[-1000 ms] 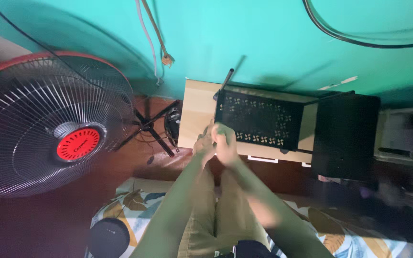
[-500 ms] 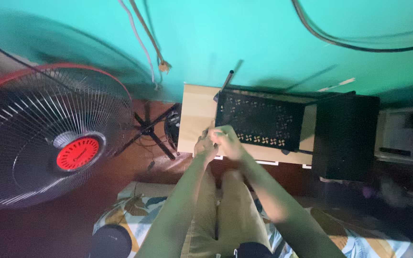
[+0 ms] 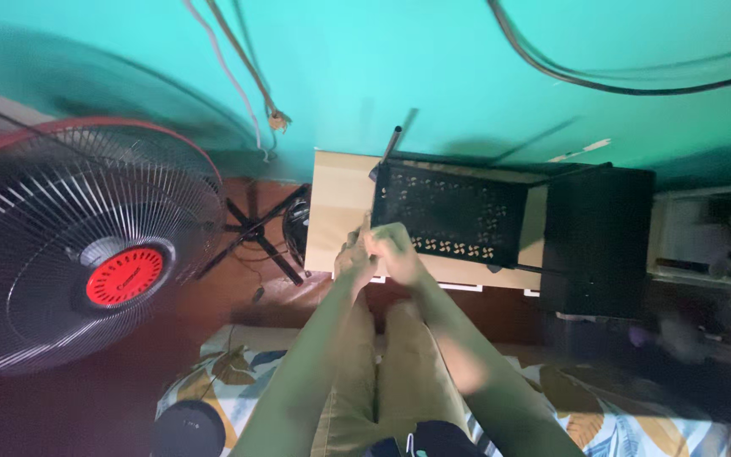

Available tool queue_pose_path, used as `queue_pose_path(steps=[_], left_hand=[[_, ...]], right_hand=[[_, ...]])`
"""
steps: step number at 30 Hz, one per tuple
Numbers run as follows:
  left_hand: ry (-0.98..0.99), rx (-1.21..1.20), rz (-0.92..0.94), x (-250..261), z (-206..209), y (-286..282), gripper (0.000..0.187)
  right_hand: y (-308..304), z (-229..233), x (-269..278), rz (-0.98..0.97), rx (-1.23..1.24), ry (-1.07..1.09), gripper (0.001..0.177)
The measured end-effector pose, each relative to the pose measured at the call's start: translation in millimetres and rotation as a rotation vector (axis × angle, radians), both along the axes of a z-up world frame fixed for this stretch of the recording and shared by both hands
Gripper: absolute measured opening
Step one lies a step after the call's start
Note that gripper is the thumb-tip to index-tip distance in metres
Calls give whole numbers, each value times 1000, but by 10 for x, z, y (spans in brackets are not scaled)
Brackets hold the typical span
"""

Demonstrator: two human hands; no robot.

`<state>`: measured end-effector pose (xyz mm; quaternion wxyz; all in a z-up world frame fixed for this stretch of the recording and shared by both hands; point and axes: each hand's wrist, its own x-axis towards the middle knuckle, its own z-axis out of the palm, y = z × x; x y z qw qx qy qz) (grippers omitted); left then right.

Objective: The person assembles a multi-tiered plastic storage unit by hand. They insert small black plastic feet into the bottom tray, then stack additional trays on top, aligning them to form a vertical rack. The person uses a thin black rod to adjust or secure the components during the process.

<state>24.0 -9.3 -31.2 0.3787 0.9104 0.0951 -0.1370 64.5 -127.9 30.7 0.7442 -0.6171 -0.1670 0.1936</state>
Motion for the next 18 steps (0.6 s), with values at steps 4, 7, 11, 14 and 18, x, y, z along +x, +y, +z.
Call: queue_pose_path(steps=[4, 7, 11, 14, 18], left_hand=[[142, 43, -16, 53, -300, -58, 46], [102, 21, 42, -21, -293, -47, 52], [-89, -89, 130, -69, -313, -9, 71], [-138, -48, 25, -188, -412, 92, 60], [137, -54, -37, -339, -54, 101, 53]], right_hand=[[49, 603, -226, -61, -11, 28, 22], [-71, 958, -324, -167, -52, -3, 36], [-468, 1000, -341, -314, -278, 2, 37], [-866, 774, -373, -452, -301, 124, 33], [-1494, 566, -514, -465, -304, 241, 28]])
